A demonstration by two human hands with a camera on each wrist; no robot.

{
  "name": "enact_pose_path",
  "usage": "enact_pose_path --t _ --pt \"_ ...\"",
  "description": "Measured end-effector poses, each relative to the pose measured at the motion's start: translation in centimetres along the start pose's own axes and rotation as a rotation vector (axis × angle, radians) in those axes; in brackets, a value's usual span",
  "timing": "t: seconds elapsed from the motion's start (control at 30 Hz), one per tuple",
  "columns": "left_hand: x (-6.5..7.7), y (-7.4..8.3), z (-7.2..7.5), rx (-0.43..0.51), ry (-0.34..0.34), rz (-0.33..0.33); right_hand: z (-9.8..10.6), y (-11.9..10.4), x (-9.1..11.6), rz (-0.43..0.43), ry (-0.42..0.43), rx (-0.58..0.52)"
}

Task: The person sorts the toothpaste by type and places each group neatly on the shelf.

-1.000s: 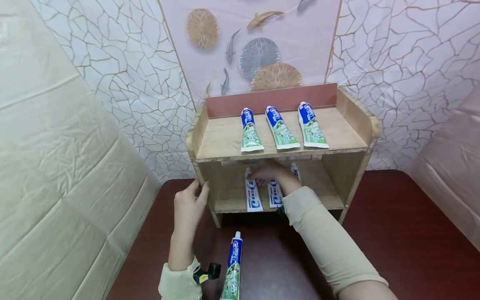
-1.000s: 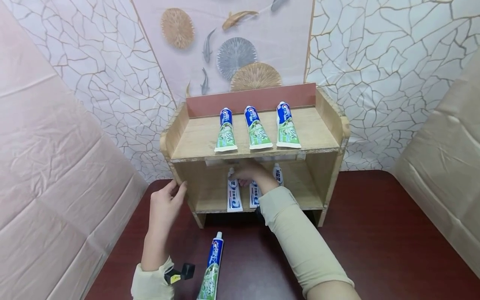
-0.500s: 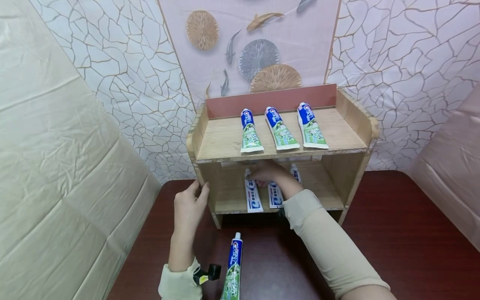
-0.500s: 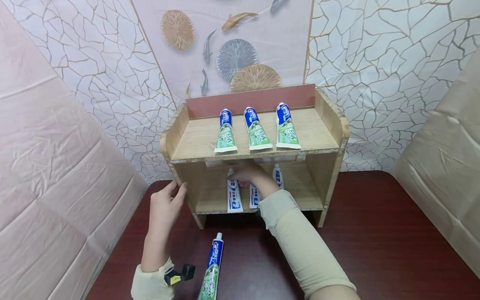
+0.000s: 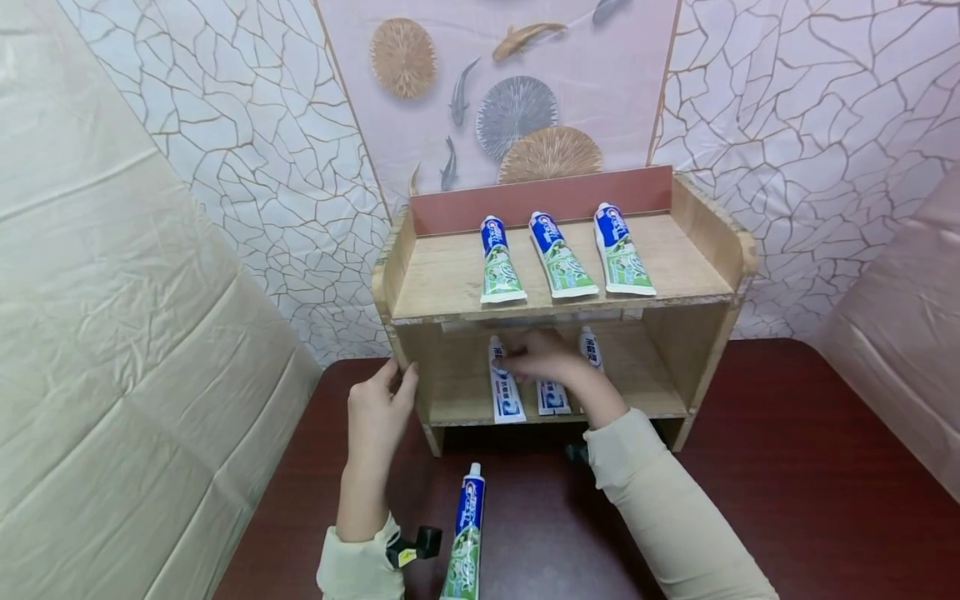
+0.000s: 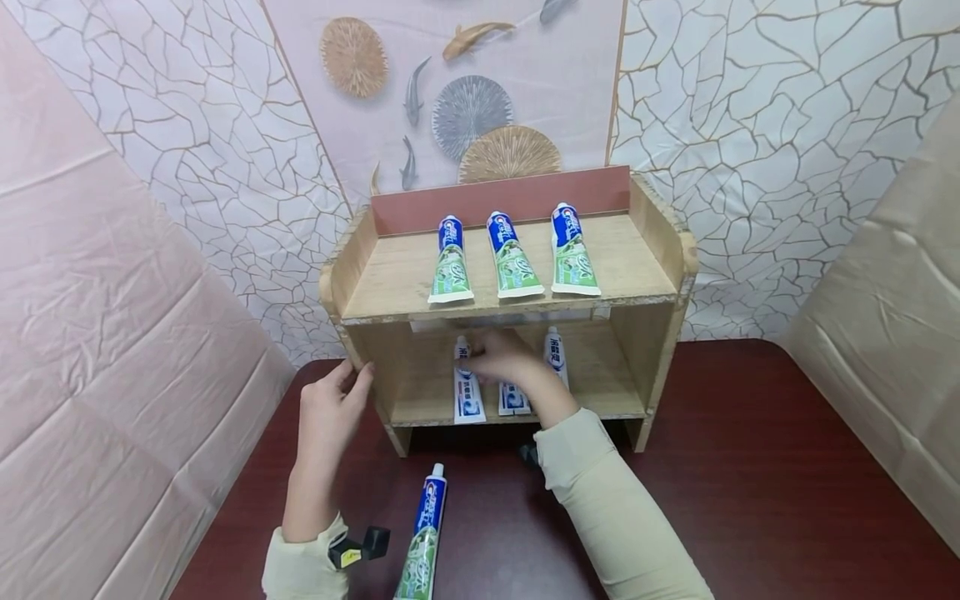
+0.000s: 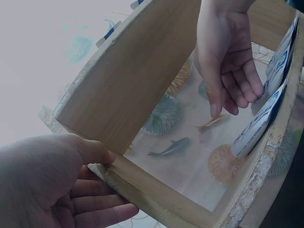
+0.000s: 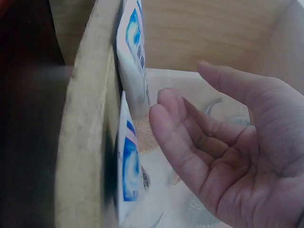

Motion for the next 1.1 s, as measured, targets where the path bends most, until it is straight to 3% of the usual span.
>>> enact_pose_path --t 0.3,0.53,0.63,0.8,0.97,1.1 --pt "0.0 0.2 -0.1 -0.007 -0.002 -0.001 -0.6 0.0 2.0 0.089 0.07 -0.006" --pt "-0.1 0.4 0.0 -0.009 0.006 -0.011 -2.1 -0.3 4.3 0.189 0.153 -0.144" --pt "-0.2 0.4 0.0 -0.015 0.005 -0.016 -3.6 -0.6 5.3 0.25 0.146 -0.191" --pt "-0.2 0.5 0.3 -0.016 0.011 -0.019 -7.0 -0.9 6.0 0.265 -0.001 -0.196" --pt "0.0 0.2 0.2 -0.014 0.002 -0.009 -10.9 0.0 6.2 0.164 -0.227 -0.159" --pt "0.0 0.1 0.2 -0.007 0.005 -0.014 -13.9 1.2 6.0 0.063 -0.314 -0.074"
Point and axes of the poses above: each hand's wrist, its own x-axis away from the middle knuckle, its own z-axis out of the back of the hand, y = z × x, the point moved 7 cm from there along -x, towards the middle knuckle, and after that the axes turned 7 degrees about -y, right-handed, at the moved point
